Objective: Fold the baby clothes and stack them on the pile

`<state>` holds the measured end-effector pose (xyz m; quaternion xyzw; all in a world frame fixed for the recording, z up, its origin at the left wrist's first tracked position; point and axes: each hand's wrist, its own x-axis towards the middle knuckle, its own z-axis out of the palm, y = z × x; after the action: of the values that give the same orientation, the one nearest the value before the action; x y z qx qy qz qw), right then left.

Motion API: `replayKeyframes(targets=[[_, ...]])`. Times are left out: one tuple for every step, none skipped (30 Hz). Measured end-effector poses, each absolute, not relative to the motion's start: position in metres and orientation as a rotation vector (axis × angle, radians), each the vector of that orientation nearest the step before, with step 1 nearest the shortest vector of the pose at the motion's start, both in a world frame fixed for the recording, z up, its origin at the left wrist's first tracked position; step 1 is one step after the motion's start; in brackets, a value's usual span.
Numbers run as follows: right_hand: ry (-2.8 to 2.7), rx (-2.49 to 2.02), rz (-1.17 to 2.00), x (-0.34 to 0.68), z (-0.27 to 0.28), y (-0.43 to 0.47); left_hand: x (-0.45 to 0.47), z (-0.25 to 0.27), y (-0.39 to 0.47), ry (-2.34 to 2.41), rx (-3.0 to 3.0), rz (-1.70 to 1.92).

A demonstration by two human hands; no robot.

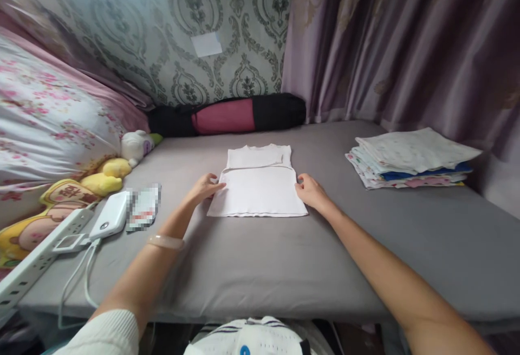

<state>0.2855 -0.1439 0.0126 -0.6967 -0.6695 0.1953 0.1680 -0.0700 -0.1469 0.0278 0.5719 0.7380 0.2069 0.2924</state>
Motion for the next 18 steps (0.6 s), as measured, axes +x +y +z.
replayKeyframes(targets=[[-1.916, -1.953, 0.585, 0.287, 0.013, -0.153, -0.072, 0.03, -0.158, 1.898, 1.535, 0.566], [-1.936, -1.914, 0.625, 0.289, 0.014, -0.162, -0.073, 0.032, -0.168, 1.824, 1.546, 0.582], [-1.961, -1.872, 0.668, 0.29, 0.015, -0.17, -0.074, 0.033, -0.178, 1.748, 1.554, 0.592], [-1.99, -1.829, 0.704, 0.292, 0.016, -0.178, -0.075, 0.035, -0.187, 1.672, 1.558, 0.595], [-2.021, -1.785, 0.726, 0.294, 0.017, -0.186, -0.076, 0.036, -0.196, 1.606, 1.549, 0.592], [-2.054, -1.745, 0.735, 0.296, 0.018, -0.192, -0.077, 0.037, -0.203, 1.557, 1.527, 0.58], [-2.083, -1.712, 0.733, 0.297, 0.019, -0.198, -0.078, 0.037, -0.208, 1.526, 1.498, 0.567], [-2.113, -1.679, 0.729, 0.299, 0.021, -0.204, -0.079, 0.038, -0.213, 1.511, 1.469, 0.559], [-2.145, -1.637, 0.729, 0.301, 0.022, -0.208, -0.079, 0.038, -0.217, 1.506, 1.446, 0.559], [-2.179, -1.589, 0.734, 0.303, 0.022, -0.212, -0.08, 0.038, -0.22, 1.511, 1.432, 0.568], [-2.215, -1.542, 0.738, 0.304, 0.022, -0.215, -0.081, 0.038, -0.222, 1.518, 1.432, 0.586], [-2.248, -1.499, 0.736, 0.306, 0.022, -0.217, -0.082, 0.039, -0.224, 1.524, 1.44, 0.611], [-2.275, -1.466, 0.723, 0.306, 0.021, -0.218, -0.083, 0.04, -0.226, 1.528, 1.451, 0.635], [-2.292, -1.448, 0.694, 0.306, 0.02, -0.219, -0.083, 0.04, -0.228, 1.533, 1.466, 0.647], [-2.294, -1.444, 0.647, 0.306, 0.019, -0.219, -0.084, 0.041, -0.229, 1.533, 1.491, 0.644], [-2.284, -1.446, 0.589, 0.305, 0.018, -0.219, -0.084, 0.041, -0.231, 1.533, 1.528, 0.636], [-2.261, -1.455, 0.525, 0.304, 0.017, -0.218, -0.083, 0.04, -0.231, 1.541, 1.581, 0.629], [-2.23, -1.468, 0.463, 0.302, 0.017, -0.217, -0.082, 0.04, -0.232, 1.559, 1.65, 0.628]])
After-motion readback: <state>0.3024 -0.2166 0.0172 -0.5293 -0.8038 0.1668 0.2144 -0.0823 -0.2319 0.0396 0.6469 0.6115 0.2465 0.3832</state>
